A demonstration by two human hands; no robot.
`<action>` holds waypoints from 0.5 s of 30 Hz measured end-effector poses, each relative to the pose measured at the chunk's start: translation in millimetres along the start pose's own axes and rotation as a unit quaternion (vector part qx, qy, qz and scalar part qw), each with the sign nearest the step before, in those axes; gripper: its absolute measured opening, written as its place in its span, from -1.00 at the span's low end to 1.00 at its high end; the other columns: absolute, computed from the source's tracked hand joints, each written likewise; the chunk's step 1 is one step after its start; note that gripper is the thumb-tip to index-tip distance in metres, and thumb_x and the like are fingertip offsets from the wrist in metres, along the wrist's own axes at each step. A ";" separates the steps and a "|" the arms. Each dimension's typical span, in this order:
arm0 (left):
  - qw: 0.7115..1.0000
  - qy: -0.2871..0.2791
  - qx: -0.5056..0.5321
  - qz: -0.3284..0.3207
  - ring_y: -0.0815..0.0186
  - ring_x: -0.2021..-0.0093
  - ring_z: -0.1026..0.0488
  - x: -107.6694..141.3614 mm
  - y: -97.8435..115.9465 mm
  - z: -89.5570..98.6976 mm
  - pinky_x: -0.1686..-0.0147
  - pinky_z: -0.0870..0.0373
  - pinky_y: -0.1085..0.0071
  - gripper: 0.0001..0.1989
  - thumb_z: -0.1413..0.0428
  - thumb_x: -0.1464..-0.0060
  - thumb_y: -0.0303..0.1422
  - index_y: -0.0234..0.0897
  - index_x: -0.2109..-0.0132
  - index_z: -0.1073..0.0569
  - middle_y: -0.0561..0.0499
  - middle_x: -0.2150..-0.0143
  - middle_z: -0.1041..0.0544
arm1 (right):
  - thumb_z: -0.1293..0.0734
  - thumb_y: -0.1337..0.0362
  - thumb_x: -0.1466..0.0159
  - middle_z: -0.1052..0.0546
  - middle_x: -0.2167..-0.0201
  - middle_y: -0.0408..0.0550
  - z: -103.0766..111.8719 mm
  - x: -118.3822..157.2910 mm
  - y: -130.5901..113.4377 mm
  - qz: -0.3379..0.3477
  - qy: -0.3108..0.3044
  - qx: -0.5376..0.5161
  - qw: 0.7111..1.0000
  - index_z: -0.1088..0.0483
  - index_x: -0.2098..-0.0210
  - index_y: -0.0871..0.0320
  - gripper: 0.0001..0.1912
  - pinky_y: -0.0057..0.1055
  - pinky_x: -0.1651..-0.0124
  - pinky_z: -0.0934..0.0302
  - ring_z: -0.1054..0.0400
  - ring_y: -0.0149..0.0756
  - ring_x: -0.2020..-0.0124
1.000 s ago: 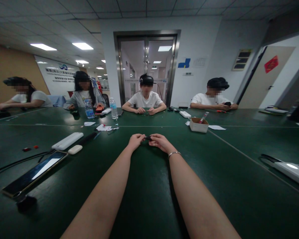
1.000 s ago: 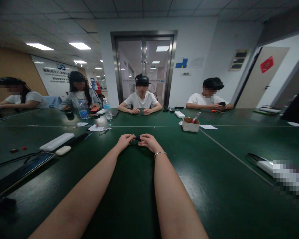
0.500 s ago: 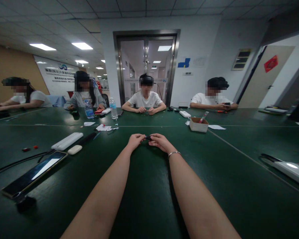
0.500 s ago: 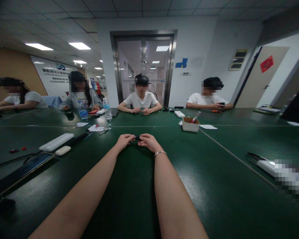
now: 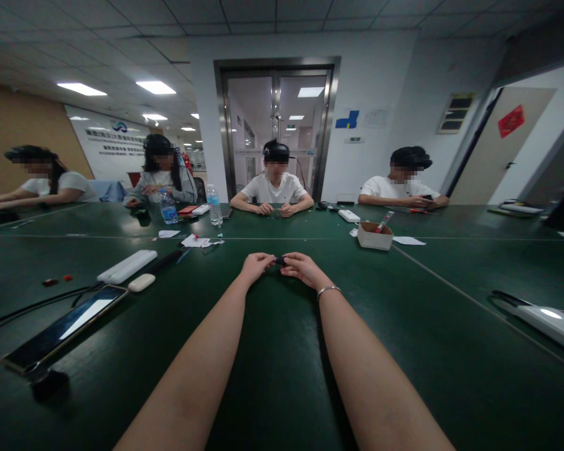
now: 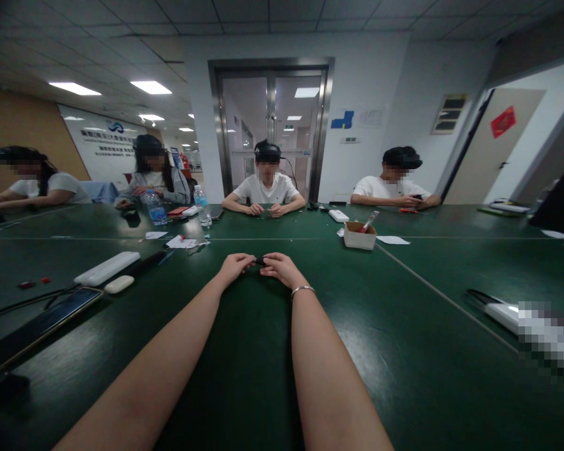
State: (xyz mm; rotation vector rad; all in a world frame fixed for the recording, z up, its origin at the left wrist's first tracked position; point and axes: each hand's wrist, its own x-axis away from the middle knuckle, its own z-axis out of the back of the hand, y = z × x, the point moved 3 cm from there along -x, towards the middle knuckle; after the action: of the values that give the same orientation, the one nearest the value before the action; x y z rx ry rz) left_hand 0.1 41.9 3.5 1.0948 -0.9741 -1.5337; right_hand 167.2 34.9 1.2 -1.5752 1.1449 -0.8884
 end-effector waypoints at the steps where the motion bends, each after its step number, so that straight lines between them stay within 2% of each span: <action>1: 1.000 0.000 0.000 -0.001 0.33 0.36 -0.40 -0.1 0.0 0.1 0.48 -0.25 0.48 -0.64 -0.11 0.07 -0.16 -0.38 0.25 -0.52 -0.12 0.32 -0.55 | -0.30 0.50 -0.18 -0.50 0.40 0.01 -0.1 0.1 -0.1 0.000 0.001 0.000 1.000 -0.30 0.24 0.28 -0.85 -0.47 0.39 -0.43 -0.48 -0.36 0.53; 15: 1.000 -0.006 -0.009 0.002 0.35 0.39 -0.39 1.7 4.0 -0.6 0.50 -0.22 0.49 -0.63 -0.12 0.08 -0.14 -0.38 0.26 -0.52 -0.11 0.34 -0.55 | -0.32 0.51 -0.16 -0.50 0.41 0.00 -1.1 1.0 -0.7 0.004 0.003 0.005 1.000 -0.30 0.26 0.28 -0.84 -0.48 0.39 -0.43 -0.48 -0.37 0.53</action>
State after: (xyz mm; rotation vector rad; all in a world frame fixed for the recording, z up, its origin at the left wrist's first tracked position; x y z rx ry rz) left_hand 1.5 39.4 6.8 1.0718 -0.9672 -1.5451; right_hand 166.7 33.7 2.2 -1.5609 1.1487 -0.8922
